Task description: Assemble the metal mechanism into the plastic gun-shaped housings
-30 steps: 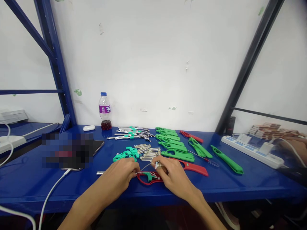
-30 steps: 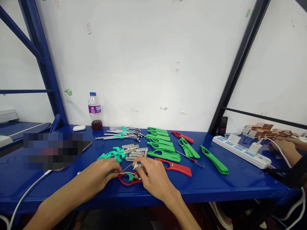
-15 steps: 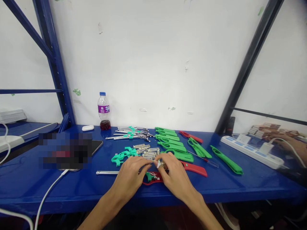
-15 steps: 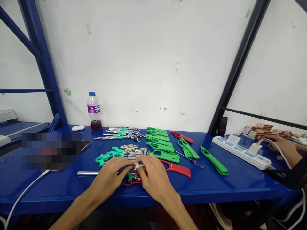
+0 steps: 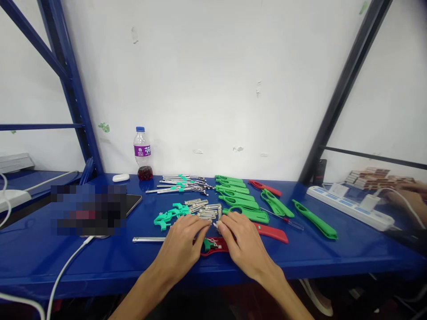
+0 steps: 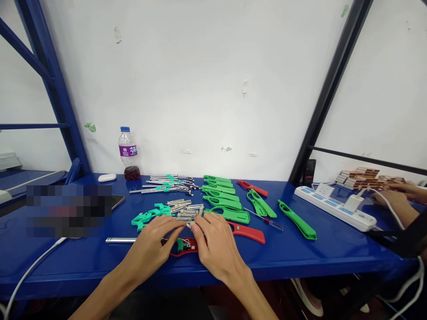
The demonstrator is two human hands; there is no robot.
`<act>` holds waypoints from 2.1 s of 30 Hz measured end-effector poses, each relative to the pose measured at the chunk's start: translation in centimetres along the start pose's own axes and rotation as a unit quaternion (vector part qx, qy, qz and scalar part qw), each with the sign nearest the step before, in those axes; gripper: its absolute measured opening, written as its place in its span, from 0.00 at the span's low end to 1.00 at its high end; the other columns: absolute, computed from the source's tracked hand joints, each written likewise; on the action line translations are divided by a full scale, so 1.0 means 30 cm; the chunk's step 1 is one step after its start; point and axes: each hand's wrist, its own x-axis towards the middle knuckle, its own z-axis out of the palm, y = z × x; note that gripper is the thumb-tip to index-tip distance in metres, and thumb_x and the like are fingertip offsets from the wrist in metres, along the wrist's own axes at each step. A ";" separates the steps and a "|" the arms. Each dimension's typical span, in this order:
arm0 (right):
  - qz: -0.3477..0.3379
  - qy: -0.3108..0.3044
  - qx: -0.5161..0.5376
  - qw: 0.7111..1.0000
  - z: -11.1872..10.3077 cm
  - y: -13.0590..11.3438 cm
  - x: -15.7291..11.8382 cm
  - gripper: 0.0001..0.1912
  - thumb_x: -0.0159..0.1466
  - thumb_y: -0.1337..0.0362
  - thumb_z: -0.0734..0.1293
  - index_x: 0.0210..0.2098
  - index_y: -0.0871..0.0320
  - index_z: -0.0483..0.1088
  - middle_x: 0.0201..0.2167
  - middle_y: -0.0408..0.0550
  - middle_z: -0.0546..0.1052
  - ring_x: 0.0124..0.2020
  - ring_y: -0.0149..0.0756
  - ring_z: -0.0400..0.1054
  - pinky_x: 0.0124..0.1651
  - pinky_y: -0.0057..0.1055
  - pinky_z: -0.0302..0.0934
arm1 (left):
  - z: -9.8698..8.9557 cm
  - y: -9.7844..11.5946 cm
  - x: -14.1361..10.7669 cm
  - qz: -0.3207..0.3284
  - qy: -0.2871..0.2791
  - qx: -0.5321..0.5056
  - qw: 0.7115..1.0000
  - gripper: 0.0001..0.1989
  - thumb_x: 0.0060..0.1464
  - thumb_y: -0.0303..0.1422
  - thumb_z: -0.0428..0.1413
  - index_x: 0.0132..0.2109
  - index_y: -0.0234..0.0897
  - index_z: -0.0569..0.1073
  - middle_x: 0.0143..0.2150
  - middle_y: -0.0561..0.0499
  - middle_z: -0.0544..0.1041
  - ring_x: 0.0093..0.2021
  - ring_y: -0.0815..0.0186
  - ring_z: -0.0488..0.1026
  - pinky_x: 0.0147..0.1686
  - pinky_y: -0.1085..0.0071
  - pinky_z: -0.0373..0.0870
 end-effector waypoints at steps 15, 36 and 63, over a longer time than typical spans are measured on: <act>0.003 0.001 -0.016 1.000 0.001 0.002 0.003 0.14 0.80 0.62 0.58 0.37 0.54 0.68 0.35 0.43 0.72 0.38 0.42 0.66 0.47 0.39 0.53 | 0.000 0.003 -0.002 0.032 0.008 0.010 0.999 0.08 0.68 0.27 0.55 0.48 0.41 0.77 0.41 0.54 0.83 0.40 0.62 0.78 0.43 0.62 0.72; 0.031 0.036 -0.002 0.999 0.005 0.011 0.006 0.16 0.81 0.62 0.57 0.35 0.54 0.66 0.33 0.43 0.73 0.36 0.41 0.66 0.42 0.38 0.55 | -0.006 0.012 -0.008 0.132 0.000 0.086 0.988 0.18 0.69 0.23 0.51 0.63 0.36 0.70 0.41 0.49 0.80 0.38 0.62 0.76 0.42 0.61 0.70; 0.033 0.080 -0.012 0.996 0.001 -0.002 0.002 0.15 0.78 0.54 0.64 0.36 0.54 0.68 0.34 0.45 0.71 0.38 0.43 0.66 0.44 0.39 0.57 | -0.009 0.000 0.005 0.124 0.058 0.126 0.983 0.12 0.71 0.27 0.51 0.56 0.32 0.75 0.36 0.50 0.82 0.35 0.63 0.75 0.38 0.63 0.71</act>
